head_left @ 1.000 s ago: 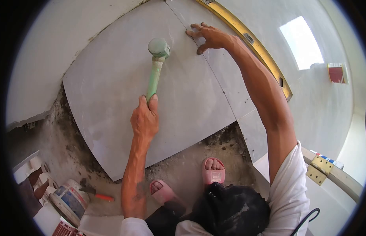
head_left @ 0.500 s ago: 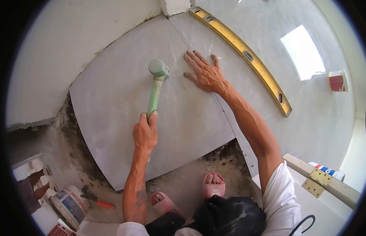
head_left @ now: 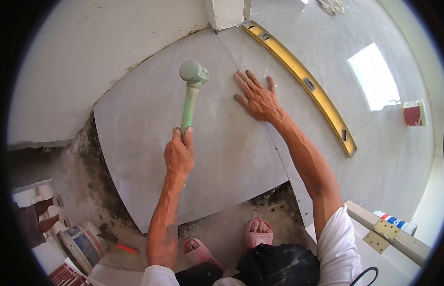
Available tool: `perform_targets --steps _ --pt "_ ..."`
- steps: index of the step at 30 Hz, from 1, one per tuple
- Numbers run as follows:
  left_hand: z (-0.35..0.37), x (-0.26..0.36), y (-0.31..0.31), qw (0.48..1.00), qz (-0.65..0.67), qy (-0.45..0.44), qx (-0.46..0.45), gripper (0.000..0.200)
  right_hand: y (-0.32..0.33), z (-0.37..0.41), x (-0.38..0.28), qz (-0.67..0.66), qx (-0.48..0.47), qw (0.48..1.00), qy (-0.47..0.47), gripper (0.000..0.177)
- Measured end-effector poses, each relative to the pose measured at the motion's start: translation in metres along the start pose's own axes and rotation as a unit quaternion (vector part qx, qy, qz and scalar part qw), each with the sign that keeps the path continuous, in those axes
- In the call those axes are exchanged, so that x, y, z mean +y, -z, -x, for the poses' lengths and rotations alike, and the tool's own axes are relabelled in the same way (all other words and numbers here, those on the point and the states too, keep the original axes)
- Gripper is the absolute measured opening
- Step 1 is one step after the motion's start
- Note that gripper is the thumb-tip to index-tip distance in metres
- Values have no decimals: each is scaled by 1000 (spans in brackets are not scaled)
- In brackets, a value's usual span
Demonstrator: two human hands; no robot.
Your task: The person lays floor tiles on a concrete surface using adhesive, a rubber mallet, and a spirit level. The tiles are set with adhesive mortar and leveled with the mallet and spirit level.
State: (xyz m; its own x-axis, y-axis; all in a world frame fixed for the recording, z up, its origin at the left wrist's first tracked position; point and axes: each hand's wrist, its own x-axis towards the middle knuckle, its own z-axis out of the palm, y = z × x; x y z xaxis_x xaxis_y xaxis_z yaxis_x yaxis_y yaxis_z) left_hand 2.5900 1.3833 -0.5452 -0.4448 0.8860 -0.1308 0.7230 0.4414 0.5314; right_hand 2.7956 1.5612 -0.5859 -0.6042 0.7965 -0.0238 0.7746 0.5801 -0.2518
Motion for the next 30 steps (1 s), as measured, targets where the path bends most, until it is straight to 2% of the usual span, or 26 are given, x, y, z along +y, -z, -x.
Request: perform_targets --steps 4,10,14,16,19,25,28,30 --pt "1 -10 -6 997 -54 18 -42 46 -1 4 -3 -1 7 1000 -7 61" --pt "13 -26 -3 998 -34 37 -29 50 -4 48 -13 -61 28 996 -52 67" --pt "18 -38 6 999 -8 41 -23 53 -8 66 -24 -55 35 996 -55 71" --pt "18 -37 14 997 19 46 -51 54 -8 52 -28 -47 39 996 -57 72" --pt "25 -39 15 995 31 65 -69 55 -14 -10 -23 -45 76 994 -60 72" --pt "25 -48 16 990 51 111 -69 52 -20 -109 -12 -21 104 991 -86 66" --pt "12 -39 18 999 -3 38 3 47 -14 -117 -1 -36 98 993 -62 60" --pt "-5 -31 19 998 4 49 43 44 -16 -117 3 -27 105 993 -46 57"
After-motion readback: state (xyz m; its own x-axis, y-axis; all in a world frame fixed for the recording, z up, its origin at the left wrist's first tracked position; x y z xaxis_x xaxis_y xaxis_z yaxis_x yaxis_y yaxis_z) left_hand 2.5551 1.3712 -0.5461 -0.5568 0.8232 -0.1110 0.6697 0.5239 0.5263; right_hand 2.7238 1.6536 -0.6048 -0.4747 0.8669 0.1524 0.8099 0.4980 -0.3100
